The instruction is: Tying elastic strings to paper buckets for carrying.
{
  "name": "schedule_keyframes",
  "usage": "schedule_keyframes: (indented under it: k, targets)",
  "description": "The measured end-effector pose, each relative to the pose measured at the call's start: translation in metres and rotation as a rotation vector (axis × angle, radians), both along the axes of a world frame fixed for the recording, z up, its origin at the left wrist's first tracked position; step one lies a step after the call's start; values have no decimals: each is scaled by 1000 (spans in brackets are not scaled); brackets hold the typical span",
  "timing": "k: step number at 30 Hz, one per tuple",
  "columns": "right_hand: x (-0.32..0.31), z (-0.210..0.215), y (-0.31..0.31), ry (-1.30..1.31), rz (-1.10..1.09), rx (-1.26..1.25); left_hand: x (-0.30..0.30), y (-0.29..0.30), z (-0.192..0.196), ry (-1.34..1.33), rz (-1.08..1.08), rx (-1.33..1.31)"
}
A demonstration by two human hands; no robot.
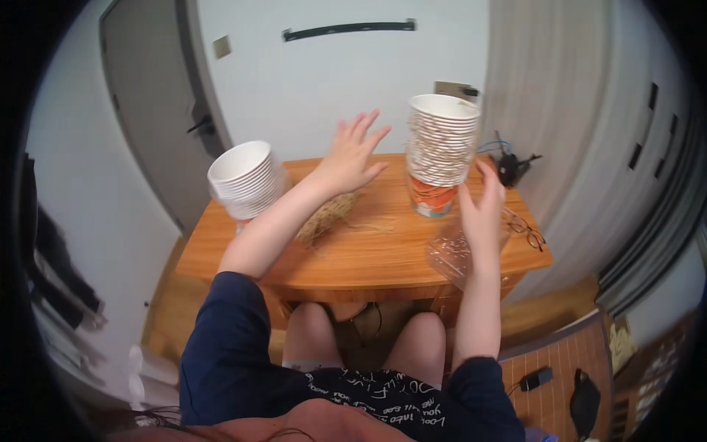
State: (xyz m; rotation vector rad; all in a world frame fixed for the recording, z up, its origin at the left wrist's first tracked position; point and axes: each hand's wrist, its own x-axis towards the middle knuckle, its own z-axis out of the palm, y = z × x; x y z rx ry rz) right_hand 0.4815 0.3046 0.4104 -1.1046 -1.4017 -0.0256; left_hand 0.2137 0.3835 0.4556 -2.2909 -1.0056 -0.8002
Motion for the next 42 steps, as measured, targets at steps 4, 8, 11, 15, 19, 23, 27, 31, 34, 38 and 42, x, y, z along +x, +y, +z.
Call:
schedule_keyframes:
  k: [4, 8, 11, 15, 19, 23, 27, 31, 34, 38, 42]
  targets:
    - [-23, -40, -59, 66, 153, -36, -123, -80, -3, -146, 422, 111]
    - [-65, -83, -41, -97, 292, -93, -212, -137, 9, -300, 750, -141]
    - [-100, -116, -1, -273, 340, -228, -248, -140, 7, -260, 565, -241]
    - [-146, -154, 30, -280, 477, -455, -248, -128, 20, -195, 545, -337]
    - [-199, -164, 20, -352, 535, -452, -262, -122, 25, -211, 410, -393]
    - [-215, -166, 18, -444, 351, -461, -271, -116, 28, -182, 345, -417]
    - [-217, -163, 20, -464, 339, -495, -273, -114, 36, -161, 346, -417]
    - [-219, -158, 16, -507, 323, -549, -277, -110, 42, -111, 347, -311]
    - [-220, -164, 17, -519, 323, -493, -277, -105, 48, -64, 355, -201]
    - [-218, -167, 17, -544, 320, -454, -276, -102, 64, 2, 363, 11]
    - [-202, -164, 9, -346, 441, -305, -266, -116, 88, 46, 287, 323]
